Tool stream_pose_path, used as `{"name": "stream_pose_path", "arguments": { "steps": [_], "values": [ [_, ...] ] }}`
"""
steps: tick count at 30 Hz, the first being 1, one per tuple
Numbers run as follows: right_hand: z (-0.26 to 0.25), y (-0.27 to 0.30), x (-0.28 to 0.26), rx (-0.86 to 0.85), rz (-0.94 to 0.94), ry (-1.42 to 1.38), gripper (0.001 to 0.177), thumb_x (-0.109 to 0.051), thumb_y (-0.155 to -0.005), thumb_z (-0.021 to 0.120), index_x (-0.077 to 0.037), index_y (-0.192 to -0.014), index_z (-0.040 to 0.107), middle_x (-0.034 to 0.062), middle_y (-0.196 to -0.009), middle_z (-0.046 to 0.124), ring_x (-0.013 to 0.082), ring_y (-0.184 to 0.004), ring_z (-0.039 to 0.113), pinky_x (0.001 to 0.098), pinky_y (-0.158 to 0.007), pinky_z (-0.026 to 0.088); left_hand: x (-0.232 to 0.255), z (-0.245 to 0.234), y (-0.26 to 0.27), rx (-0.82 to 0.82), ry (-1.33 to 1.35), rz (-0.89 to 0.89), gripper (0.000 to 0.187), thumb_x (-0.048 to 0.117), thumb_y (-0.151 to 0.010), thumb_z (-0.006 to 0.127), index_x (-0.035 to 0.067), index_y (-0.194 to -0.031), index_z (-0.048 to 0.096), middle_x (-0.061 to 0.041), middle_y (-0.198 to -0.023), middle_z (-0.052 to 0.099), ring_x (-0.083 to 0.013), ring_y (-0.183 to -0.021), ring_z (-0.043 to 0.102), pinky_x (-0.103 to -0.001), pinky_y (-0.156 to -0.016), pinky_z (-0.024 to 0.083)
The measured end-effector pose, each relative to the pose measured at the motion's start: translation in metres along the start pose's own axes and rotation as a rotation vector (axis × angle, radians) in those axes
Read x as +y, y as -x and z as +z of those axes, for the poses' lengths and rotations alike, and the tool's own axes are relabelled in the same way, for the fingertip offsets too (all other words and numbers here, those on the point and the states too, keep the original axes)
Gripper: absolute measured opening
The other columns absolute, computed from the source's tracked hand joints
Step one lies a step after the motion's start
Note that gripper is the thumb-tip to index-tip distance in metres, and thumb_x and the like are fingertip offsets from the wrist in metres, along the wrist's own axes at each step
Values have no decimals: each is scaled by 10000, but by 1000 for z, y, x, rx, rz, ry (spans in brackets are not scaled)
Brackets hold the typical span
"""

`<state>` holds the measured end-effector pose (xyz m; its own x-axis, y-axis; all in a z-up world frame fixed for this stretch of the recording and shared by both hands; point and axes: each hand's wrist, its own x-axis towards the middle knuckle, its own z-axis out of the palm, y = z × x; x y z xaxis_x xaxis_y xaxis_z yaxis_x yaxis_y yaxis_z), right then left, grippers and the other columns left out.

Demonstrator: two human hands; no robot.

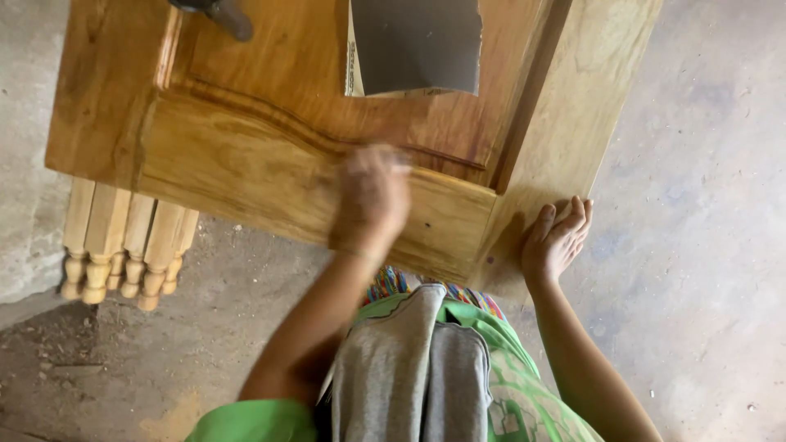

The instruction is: The person sands a wooden table surface using a sanding block and sandpaper. They move the sanding block across the table top and edges, occasionally switching between different pieces of sandpaper and a small wooden block.

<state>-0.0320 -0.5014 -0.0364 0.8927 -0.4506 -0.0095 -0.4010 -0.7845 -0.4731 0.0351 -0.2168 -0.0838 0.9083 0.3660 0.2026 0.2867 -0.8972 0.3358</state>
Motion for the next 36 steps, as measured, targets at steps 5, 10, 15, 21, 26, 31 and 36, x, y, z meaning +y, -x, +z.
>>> {"name": "stream_pose_path", "arguments": {
  "steps": [5,10,15,21,26,31,36],
  "values": [
    [15,-8,30,89,-35,-168,475,-447,-1132,450,-168,-1508,368,197,-1585,361,422,-1448,387,579,-1115,348,108,-26,36,69,-40,597,573,458,-800,744,59,-1188,607,-157,-1013,610,-347,-921,605,-472,-657,466],
    [2,-1,12,43,12,-194,453,-434,-1123,454,-160,-1481,417,210,-1609,328,452,-1463,354,598,-1133,318,-30,-94,-20,-35,70,294,439,305,-783,849,78,-1127,700,-161,-976,690,-373,-871,679,-493,-753,499],
    [-4,-2,6,-4,0,-184,460,-478,-1118,420,-169,-1458,412,206,-1620,281,459,-1477,325,598,-1144,310,-5,-67,-21,90,84,-29,395,201,-738,941,111,-1050,715,-118,-957,686,-328,-863,655,-421,-761,528],
    [-6,0,8,27,-16,-210,446,-463,-1107,430,-177,-1449,431,215,-1615,294,454,-1474,323,595,-1150,303,135,-90,40,-396,66,521,332,204,-991,617,200,-1323,637,-77,-1326,631,-301,-1312,542,-537,-1150,376],
    [-8,-1,10,-23,-9,-221,448,-470,-1122,393,-175,-1458,407,204,-1614,277,423,-1489,308,546,-1158,301,-8,-108,-6,-145,172,177,166,246,-1021,572,164,-989,713,-98,-911,704,-322,-945,684,-450,-891,481],
    [0,-1,16,46,-1,-242,417,-432,-1125,440,-162,-1443,441,213,-1613,298,431,-1485,307,577,-1141,301,-50,-141,-26,-202,187,-384,334,144,-961,625,23,-1267,568,-220,-1172,604,-324,-992,565,-395,-823,481],
    [4,2,24,36,-24,-210,380,-422,-1133,462,-195,-1437,441,189,-1604,321,411,-1462,356,551,-1129,326,62,-79,94,-262,168,534,139,272,-904,663,138,-943,654,-70,-774,586,-276,-742,604,-451,-647,499]
  ]
}}
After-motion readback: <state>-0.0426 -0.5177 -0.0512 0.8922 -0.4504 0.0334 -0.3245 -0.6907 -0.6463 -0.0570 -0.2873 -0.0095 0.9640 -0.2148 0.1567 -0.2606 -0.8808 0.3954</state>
